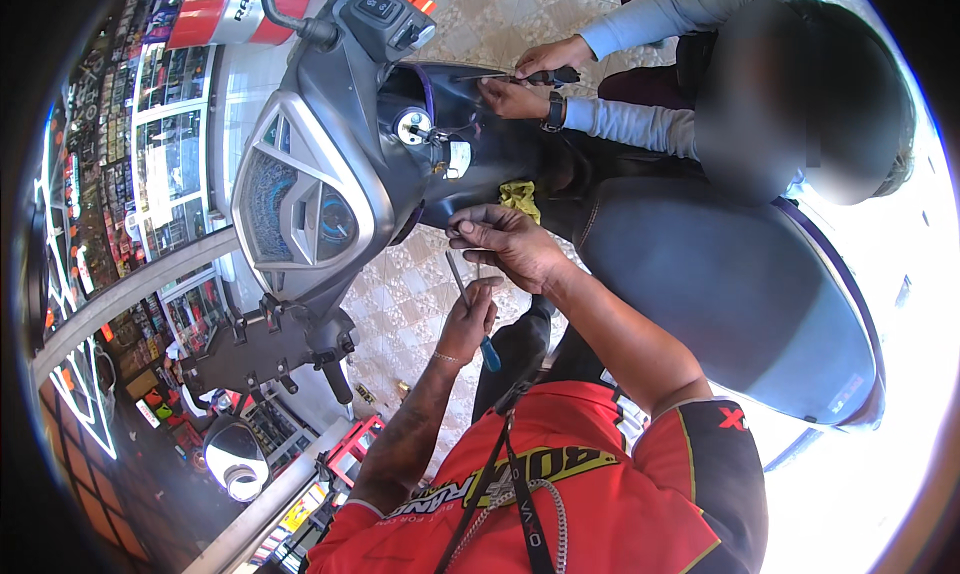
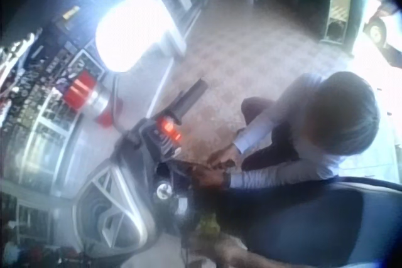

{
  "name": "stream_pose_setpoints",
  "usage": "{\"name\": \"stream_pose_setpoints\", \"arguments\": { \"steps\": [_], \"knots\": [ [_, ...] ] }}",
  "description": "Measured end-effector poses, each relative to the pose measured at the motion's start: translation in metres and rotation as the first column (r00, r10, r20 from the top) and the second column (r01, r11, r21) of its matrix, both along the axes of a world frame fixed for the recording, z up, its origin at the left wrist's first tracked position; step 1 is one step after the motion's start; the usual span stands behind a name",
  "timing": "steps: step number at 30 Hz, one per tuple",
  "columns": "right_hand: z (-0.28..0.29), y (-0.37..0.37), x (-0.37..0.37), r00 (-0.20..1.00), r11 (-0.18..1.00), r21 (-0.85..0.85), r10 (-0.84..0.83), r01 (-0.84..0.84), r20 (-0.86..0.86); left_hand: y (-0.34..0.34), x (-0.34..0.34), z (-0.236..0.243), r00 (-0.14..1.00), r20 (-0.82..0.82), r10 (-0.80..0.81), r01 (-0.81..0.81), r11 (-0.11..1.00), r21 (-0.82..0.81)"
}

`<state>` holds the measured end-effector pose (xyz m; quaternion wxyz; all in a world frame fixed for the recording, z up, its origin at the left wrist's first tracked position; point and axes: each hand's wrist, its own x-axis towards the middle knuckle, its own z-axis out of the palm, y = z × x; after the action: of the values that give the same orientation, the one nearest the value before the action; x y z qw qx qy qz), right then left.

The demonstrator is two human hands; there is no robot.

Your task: The person removes a front body panel from a scooter using a T-handle wrench and a screwdriver, then wipes the exposed area with a cloth. Another person assists by working near the ignition. The removed panel is placed on a nearby barrel.

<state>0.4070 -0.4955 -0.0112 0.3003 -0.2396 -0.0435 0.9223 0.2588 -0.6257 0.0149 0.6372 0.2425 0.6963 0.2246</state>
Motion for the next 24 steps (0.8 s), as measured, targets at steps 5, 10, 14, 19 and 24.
{"name": "stream_pose_setpoints", "arguments": {
  "steps": [5, 10, 14, 19, 24],
  "knots": [
    [0.008, 0.01, 0.014, 0.999, 0.999, 0.044, -0.005, 0.007, -0.049, 0.034, 0.023, 0.016, 0.999, 0.019, -0.033, 0.033, 0.999, 0.025],
    [0.015, 0.016, 0.031, 0.998, 0.997, 0.053, -0.056, 0.058, -0.033, 0.043, 0.038, 0.02, 0.998, 0.012, -0.058, 0.057, 0.997, 0.042],
    [0.017, 0.023, 0.039, 0.999, 0.991, 0.132, -0.037, 0.037, -0.002, 0.044, 0.043, 0.013, 0.996, 0.028, -0.079, 0.078, 0.996, 0.051],
    [0.016, 0.037, 0.052, 0.992, 0.927, 0.37, 0.012, -0.058, 0.126, 0.045, 0.043, 0.005, 0.993, 0.039, -0.113, 0.111, 0.992, 0.058],
    [0.016, 0.047, 0.06, 0.956, 0.798, 0.58, -0.016, -0.163, 0.292, 0.043, 0.047, 0.005, 0.995, 0.045, -0.088, 0.089, 0.996, -0.02]
  ]
}}
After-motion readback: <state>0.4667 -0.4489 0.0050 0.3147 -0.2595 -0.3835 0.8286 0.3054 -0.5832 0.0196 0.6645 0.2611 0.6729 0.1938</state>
